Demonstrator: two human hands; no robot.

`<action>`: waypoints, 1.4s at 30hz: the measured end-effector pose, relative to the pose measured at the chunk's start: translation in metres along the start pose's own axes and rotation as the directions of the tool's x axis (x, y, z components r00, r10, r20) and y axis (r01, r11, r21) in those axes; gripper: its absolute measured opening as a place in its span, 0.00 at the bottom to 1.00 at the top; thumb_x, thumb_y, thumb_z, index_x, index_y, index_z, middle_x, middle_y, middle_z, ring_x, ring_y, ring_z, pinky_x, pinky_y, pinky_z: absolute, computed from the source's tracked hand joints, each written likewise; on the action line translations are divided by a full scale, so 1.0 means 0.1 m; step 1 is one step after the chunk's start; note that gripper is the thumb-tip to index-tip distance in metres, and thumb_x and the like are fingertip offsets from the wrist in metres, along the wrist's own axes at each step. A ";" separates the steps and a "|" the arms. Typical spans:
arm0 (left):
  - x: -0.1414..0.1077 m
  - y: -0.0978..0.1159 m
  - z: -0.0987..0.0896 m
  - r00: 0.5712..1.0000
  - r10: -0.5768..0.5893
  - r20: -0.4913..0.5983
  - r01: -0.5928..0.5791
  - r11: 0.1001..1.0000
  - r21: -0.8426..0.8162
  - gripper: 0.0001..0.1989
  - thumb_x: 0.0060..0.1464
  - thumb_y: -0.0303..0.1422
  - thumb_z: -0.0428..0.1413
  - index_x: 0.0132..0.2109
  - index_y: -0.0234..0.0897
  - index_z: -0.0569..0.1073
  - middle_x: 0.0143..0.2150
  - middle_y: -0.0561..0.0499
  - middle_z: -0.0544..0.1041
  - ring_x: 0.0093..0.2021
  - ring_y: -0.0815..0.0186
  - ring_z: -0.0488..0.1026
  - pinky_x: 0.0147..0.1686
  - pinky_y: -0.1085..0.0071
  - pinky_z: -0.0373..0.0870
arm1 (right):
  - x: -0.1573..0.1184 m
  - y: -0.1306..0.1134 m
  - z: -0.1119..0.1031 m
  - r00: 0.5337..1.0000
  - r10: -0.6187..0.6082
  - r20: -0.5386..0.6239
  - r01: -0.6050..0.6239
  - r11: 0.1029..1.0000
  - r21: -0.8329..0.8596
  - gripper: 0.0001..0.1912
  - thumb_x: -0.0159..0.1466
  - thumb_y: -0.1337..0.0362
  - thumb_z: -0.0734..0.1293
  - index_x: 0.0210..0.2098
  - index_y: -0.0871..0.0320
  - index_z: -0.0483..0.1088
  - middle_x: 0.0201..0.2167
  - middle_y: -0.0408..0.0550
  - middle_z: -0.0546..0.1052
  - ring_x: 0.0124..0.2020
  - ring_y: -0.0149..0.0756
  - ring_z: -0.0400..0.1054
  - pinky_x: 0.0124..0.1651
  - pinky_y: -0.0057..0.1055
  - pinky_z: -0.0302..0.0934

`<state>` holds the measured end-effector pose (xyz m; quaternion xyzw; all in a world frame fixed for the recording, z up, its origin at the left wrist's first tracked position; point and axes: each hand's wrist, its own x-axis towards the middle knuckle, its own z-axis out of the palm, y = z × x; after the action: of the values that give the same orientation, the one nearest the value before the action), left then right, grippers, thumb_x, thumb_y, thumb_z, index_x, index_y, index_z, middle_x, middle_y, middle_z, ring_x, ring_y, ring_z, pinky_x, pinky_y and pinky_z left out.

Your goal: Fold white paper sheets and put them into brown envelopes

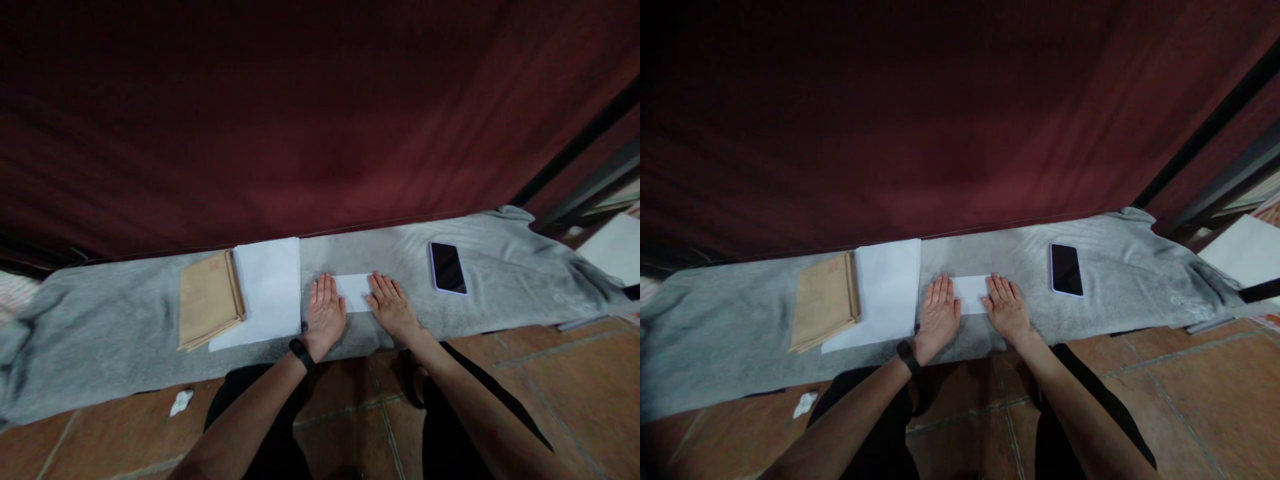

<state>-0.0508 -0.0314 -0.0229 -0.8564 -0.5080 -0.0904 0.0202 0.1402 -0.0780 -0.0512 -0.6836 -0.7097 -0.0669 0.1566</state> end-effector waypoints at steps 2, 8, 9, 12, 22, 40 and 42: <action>0.00 0.10 0.01 0.995 0.090 -0.033 -0.092 0.995 -0.037 0.29 0.68 0.34 0.40 0.71 0.24 0.53 0.74 0.39 0.52 0.75 0.56 0.45 0.72 0.53 0.47 | 0.00 -0.01 0.01 1.000 -0.012 -0.008 0.011 0.999 -0.034 0.30 0.74 0.56 0.51 0.69 0.67 0.56 0.69 0.60 0.60 0.69 0.49 0.56 0.68 0.49 0.50; -0.03 0.30 0.11 0.976 0.217 -0.004 -0.216 0.969 -0.118 0.28 0.69 0.38 0.41 0.71 0.30 0.55 0.74 0.41 0.54 0.74 0.57 0.47 0.72 0.54 0.50 | -0.01 0.01 0.01 0.999 -0.033 -0.001 0.033 0.995 -0.093 0.29 0.74 0.56 0.52 0.69 0.65 0.57 0.69 0.58 0.61 0.69 0.49 0.57 0.68 0.47 0.49; -0.04 0.29 0.12 0.981 0.194 0.005 -0.192 0.974 -0.119 0.29 0.69 0.39 0.41 0.71 0.30 0.55 0.74 0.41 0.54 0.74 0.57 0.47 0.72 0.54 0.50 | -0.01 0.04 0.00 0.999 -0.039 0.001 0.039 0.995 -0.096 0.29 0.74 0.56 0.52 0.69 0.64 0.57 0.69 0.58 0.61 0.69 0.49 0.57 0.68 0.47 0.49; -0.06 0.24 0.11 0.991 0.130 0.019 -0.127 0.985 -0.113 0.31 0.69 0.42 0.42 0.71 0.29 0.53 0.74 0.39 0.53 0.74 0.56 0.47 0.71 0.54 0.50 | -0.02 0.12 -0.01 0.999 -0.049 0.008 0.050 0.994 -0.099 0.29 0.74 0.56 0.53 0.70 0.63 0.56 0.69 0.58 0.61 0.69 0.49 0.56 0.68 0.48 0.49; -0.05 0.24 0.13 0.993 0.096 0.066 -0.091 0.993 -0.080 0.32 0.68 0.42 0.42 0.72 0.27 0.53 0.74 0.36 0.52 0.74 0.53 0.46 0.71 0.52 0.48 | 0.05 -0.10 -0.03 0.988 -0.137 0.065 0.134 0.990 0.049 0.29 0.75 0.58 0.49 0.69 0.65 0.57 0.70 0.57 0.59 0.71 0.44 0.52 0.70 0.45 0.49; -0.15 0.14 0.09 0.998 0.059 -0.034 -0.061 0.994 -0.089 0.28 0.69 0.38 0.40 0.71 0.29 0.55 0.73 0.39 0.56 0.74 0.55 0.48 0.71 0.54 0.48 | -0.03 0.02 0.08 0.982 -0.186 -0.017 0.184 0.979 -0.083 0.28 0.74 0.56 0.53 0.69 0.61 0.58 0.70 0.58 0.59 0.69 0.47 0.56 0.68 0.47 0.51; -0.15 0.16 0.08 0.992 0.123 -0.022 -0.124 0.988 -0.092 0.28 0.70 0.40 0.40 0.71 0.34 0.55 0.74 0.41 0.54 0.74 0.56 0.49 0.71 0.56 0.49 | -0.04 0.05 0.11 0.977 -0.212 -0.025 0.209 0.975 -0.081 0.28 0.74 0.56 0.52 0.69 0.61 0.58 0.70 0.58 0.59 0.69 0.48 0.56 0.68 0.48 0.51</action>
<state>-0.0425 -0.0517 -0.0328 -0.8854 -0.4490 -0.1196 -0.0099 0.1438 -0.0780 -0.0629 -0.6090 -0.7722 -0.1222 0.1335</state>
